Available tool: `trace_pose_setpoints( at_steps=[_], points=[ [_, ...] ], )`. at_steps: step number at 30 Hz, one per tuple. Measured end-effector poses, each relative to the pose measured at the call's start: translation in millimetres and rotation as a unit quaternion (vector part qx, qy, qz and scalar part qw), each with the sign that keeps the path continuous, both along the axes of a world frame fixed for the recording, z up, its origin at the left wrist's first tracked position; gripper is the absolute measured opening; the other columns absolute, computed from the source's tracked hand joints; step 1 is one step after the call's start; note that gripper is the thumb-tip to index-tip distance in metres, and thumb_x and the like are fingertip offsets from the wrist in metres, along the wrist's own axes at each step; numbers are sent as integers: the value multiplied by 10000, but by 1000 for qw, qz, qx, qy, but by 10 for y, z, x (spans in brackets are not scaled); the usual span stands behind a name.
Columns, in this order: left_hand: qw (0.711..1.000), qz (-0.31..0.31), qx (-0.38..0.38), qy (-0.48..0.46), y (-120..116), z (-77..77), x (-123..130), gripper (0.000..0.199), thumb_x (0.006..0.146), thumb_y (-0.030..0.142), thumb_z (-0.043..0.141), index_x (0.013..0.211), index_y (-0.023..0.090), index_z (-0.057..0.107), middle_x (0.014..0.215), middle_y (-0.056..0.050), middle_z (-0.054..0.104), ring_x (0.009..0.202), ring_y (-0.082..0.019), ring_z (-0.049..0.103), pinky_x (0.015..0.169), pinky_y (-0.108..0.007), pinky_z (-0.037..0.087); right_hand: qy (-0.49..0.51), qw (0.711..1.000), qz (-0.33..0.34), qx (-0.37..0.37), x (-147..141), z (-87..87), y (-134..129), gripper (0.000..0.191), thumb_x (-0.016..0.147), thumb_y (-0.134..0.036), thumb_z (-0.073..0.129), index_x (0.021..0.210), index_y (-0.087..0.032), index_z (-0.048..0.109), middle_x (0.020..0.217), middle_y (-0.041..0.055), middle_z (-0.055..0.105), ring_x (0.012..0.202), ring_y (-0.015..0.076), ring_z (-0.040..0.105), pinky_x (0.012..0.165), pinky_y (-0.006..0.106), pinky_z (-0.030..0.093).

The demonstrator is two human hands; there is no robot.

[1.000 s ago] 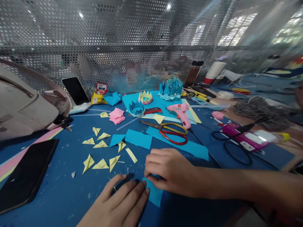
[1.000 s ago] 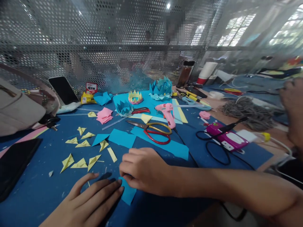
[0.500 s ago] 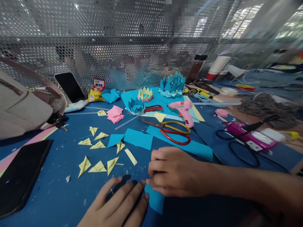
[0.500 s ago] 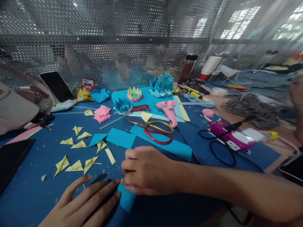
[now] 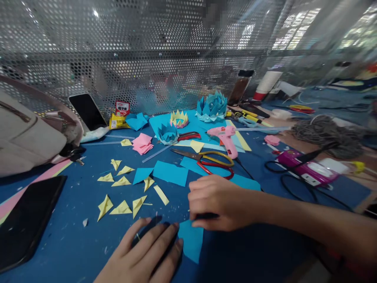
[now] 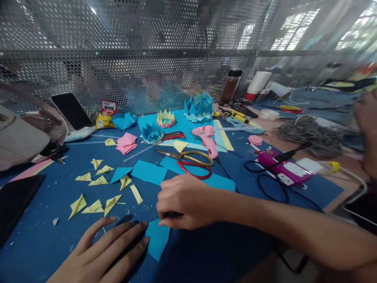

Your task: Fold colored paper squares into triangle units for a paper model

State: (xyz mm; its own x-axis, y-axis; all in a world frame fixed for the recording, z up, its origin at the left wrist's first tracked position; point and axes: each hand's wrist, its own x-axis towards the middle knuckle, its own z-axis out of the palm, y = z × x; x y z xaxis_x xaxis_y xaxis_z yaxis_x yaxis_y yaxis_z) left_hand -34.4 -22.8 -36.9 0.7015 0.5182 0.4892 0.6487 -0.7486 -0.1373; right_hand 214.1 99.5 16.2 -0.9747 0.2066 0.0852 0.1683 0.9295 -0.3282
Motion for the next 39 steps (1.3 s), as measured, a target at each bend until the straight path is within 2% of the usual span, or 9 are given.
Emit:
trace_pose_setpoints(
  at_steps=[3,6,11,16,19,33,36,37,39],
  points=[
    [999,-7,28,-33,15,-64,27,393,1096,296,345,1155,247,731,1233,-7,712,1173,-176,581,1241,-448,103,14,994,-24,-109,-15,-91,17,319,838,-446,770,906,-187,596,640,-69,573,655,118,535,605,266,309],
    [999,-16,32,-29,32,-106,42,406,1098,299,332,1135,237,731,1296,-17,683,1230,-185,556,1241,-459,104,12,986,-20,-165,-23,-111,-7,299,802,-365,796,924,-195,582,639,-80,589,676,109,572,619,229,337],
    [999,-21,34,-20,49,-23,32,427,1103,283,303,1153,239,725,1276,-9,690,1245,-186,557,1245,-464,105,44,987,-21,-156,-39,-70,-26,84,869,-159,678,899,-185,604,838,-10,662,815,126,583,719,221,409],
    [996,-54,20,75,60,178,-33,377,1099,332,357,1324,231,642,1276,25,699,1206,-156,584,1260,-434,23,69,979,-66,-180,-65,-102,-33,68,910,-157,640,973,-170,616,942,25,674,834,135,591,746,240,447],
    [995,-55,13,78,64,214,-51,400,1108,337,324,1349,218,620,1282,38,699,1206,-141,584,1261,-437,-1,73,974,-91,-195,-79,-130,-54,70,905,-163,653,971,-173,631,941,17,682,815,134,593,731,238,455],
    [996,-46,1,78,81,140,-61,377,1077,438,403,1321,281,643,1364,14,647,1264,-164,551,1257,-447,11,83,966,-114,-218,-88,-163,-83,76,924,-226,661,977,-172,667,932,14,694,792,129,593,725,234,454],
    [999,-34,0,29,72,43,-7,360,1095,350,370,1264,268,678,1312,13,674,1250,-160,559,1258,-438,67,89,968,-100,-213,-84,-153,-67,84,939,-221,634,994,-165,665,939,24,688,810,134,588,741,240,453],
    [999,-16,21,-39,64,2,12,401,1104,317,331,1173,261,722,1237,9,706,1218,-164,576,1253,-447,105,97,969,-86,-211,-82,-143,-50,89,948,-221,622,996,-160,666,946,33,682,836,141,590,765,247,454],
    [998,-17,22,-56,48,-69,41,421,1106,316,314,1155,254,728,1226,-2,706,1210,-170,580,1246,-450,137,115,970,-39,-212,-74,-115,5,121,955,-259,631,974,-150,681,973,57,653,906,155,595,826,260,454]
  ],
)
